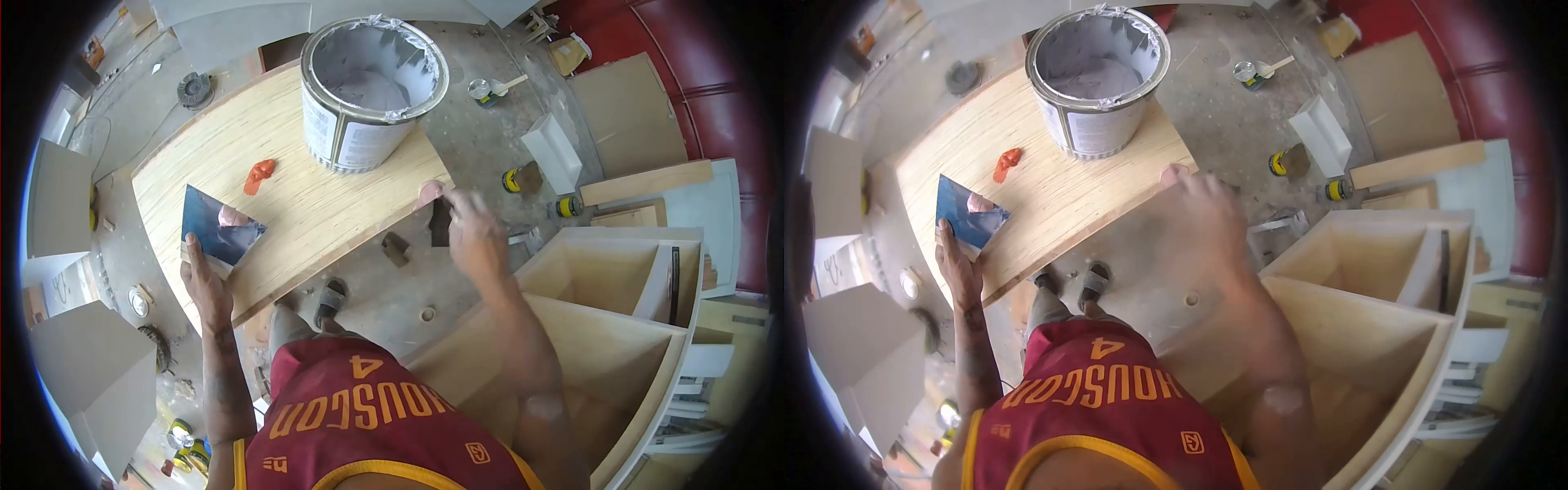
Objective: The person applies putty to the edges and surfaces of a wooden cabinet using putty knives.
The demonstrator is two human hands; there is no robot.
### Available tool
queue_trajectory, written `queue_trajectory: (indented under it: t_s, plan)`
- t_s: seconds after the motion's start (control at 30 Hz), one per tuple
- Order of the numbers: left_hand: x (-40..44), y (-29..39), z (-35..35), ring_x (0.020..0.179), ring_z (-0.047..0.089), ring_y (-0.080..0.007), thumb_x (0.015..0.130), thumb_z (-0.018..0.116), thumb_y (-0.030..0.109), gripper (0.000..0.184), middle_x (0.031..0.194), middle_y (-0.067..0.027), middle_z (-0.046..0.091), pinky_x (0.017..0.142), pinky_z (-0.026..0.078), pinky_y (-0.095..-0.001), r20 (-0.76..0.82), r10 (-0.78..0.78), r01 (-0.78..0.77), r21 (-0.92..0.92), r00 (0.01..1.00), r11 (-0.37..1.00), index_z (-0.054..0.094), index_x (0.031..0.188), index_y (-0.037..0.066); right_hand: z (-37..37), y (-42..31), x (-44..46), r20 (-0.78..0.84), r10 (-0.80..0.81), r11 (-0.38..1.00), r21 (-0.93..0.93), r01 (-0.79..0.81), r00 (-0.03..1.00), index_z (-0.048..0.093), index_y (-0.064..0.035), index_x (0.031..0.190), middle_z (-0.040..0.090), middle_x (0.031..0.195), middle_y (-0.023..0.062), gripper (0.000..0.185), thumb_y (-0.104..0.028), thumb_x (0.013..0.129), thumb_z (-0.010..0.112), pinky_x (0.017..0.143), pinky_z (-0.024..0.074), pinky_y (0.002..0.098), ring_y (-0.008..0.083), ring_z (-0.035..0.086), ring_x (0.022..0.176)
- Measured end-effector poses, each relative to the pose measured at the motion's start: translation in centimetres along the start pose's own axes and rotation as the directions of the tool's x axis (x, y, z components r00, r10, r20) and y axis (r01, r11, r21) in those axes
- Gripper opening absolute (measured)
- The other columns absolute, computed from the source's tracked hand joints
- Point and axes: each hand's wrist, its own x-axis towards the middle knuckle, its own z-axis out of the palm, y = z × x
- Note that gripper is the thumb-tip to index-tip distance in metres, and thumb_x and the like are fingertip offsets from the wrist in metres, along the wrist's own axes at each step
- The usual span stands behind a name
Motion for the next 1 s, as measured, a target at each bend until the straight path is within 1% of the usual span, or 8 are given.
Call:
queue_trajectory:
  t_s: [0.07, 0.27, 0.33, 0.63, 0.7, 0.8, 0.9, 1.0]
  plan:
    - [-0.1, -0.2, -0.3, 0.082, 0.056, -0.0098, 0.106, 0.045, 0.040, 0.042, 0.095, -0.0025, 0.062, 0.073, 0.046, -0.0265, 0.015, -0.066, 0.068, -0.096, 0.998, 0.993, 0.062, 0.105, 0.002, 1.4, 3.0, 1.8, -0.016, 0.183, 0.981, -0.069, -0.183, 0.983, 0.060, -0.0117, 0.128, 0.063, 0.117, 0.0149, 0.037, -0.011, 0.092, 0.052, 0.087, 0.0511, 0.0461, 0.0363, 0.062, 0.104]
    - [0.5, -0.2, -0.4, 0.085, 0.057, -0.0099, 0.106, 0.045, 0.038, 0.042, 0.097, -0.0040, 0.064, 0.075, 0.047, -0.0269, 0.045, -0.083, 0.091, -0.204, 0.996, 0.975, 0.063, 0.108, 0.000, 5.7, 2.1, 3.8, 0.043, 0.310, 0.934, -0.200, -0.296, 0.950, 0.060, -0.0122, 0.129, 0.064, 0.118, 0.0132, 0.039, -0.022, 0.092, 0.054, 0.091, 0.0506, 0.0459, 0.0342, 0.062, 0.110]
    - [0.8, -0.7, -1.1, 0.086, 0.058, -0.0097, 0.107, 0.046, 0.037, 0.041, 0.098, -0.0041, 0.065, 0.075, 0.047, -0.0267, 0.085, -0.088, 0.097, -0.100, 0.992, 0.990, 0.063, 0.110, -0.001, 6.1, -0.5, 2.9, 0.067, 0.324, 0.932, -0.195, -0.306, 0.944, 0.060, -0.0113, 0.130, 0.064, 0.119, 0.0130, 0.039, -0.021, 0.092, 0.056, 0.091, 0.0507, 0.0451, 0.0332, 0.062, 0.110]
    - [1.6, -0.5, -1.9, 0.083, 0.058, -0.0077, 0.107, 0.047, 0.034, 0.037, 0.096, -0.0032, 0.065, 0.075, 0.047, -0.0262, 0.165, -0.148, 0.186, -0.248, 0.975, 0.951, 0.062, 0.109, 0.000, 4.9, -5.0, -0.5, 0.269, 0.111, 0.979, -0.195, -0.059, 0.957, 0.057, -0.0097, 0.134, 0.065, 0.119, 0.0166, 0.045, -0.014, 0.089, 0.057, 0.093, 0.0501, 0.0450, 0.0354, 0.063, 0.108]
    - [1.4, -0.4, -1.9, 0.082, 0.057, -0.0073, 0.106, 0.048, 0.034, 0.037, 0.096, -0.0025, 0.065, 0.074, 0.047, -0.0256, 0.169, -0.156, 0.196, -0.252, 0.973, 0.948, 0.063, 0.108, 0.000, 1.4, -5.1, 1.3, -0.001, 0.364, 0.927, 0.093, -0.363, 0.931, 0.056, -0.0092, 0.135, 0.066, 0.118, 0.0199, 0.045, -0.010, 0.090, 0.053, 0.093, 0.0499, 0.0441, 0.0379, 0.064, 0.106]
    - [1.6, -0.7, -2.3, 0.081, 0.056, -0.0064, 0.106, 0.048, 0.033, 0.036, 0.095, -0.0010, 0.065, 0.072, 0.045, -0.0245, 0.189, -0.161, 0.203, -0.225, 0.969, 0.953, 0.064, 0.106, 0.001, 4.3, -0.8, 2.7, -0.252, 0.371, 0.928, 0.128, -0.349, 0.894, 0.054, -0.0076, 0.136, 0.063, 0.122, 0.0219, 0.045, -0.007, 0.091, 0.052, 0.096, 0.0471, 0.0454, 0.0397, 0.060, 0.112]
    - [1.8, -1.6, -3.4, 0.088, 0.059, -0.0086, 0.106, 0.048, 0.033, 0.035, 0.102, -0.0032, 0.065, 0.078, 0.047, -0.0262, 0.209, -0.202, 0.240, -0.177, 0.957, 0.955, 0.062, 0.112, 0.001, 7.7, 0.7, 3.4, -0.315, 0.269, 0.961, 0.022, -0.276, 0.910, 0.049, -0.0064, 0.139, 0.056, 0.132, 0.0227, 0.049, -0.006, 0.090, 0.054, 0.101, 0.0421, 0.0493, 0.0404, 0.054, 0.120]
    - [2.1, -1.9, -3.4, 0.095, 0.062, -0.0112, 0.107, 0.047, 0.032, 0.037, 0.111, -0.0064, 0.066, 0.086, 0.049, -0.0282, 0.242, -0.204, 0.251, -0.181, 0.949, 0.951, 0.059, 0.119, -0.001, 10.4, 0.9, 3.8, -0.221, 0.357, 0.927, -0.035, -0.373, 0.908, 0.044, -0.0060, 0.141, 0.050, 0.137, 0.0210, 0.054, -0.006, 0.088, 0.056, 0.104, 0.0384, 0.0517, 0.0417, 0.049, 0.123]
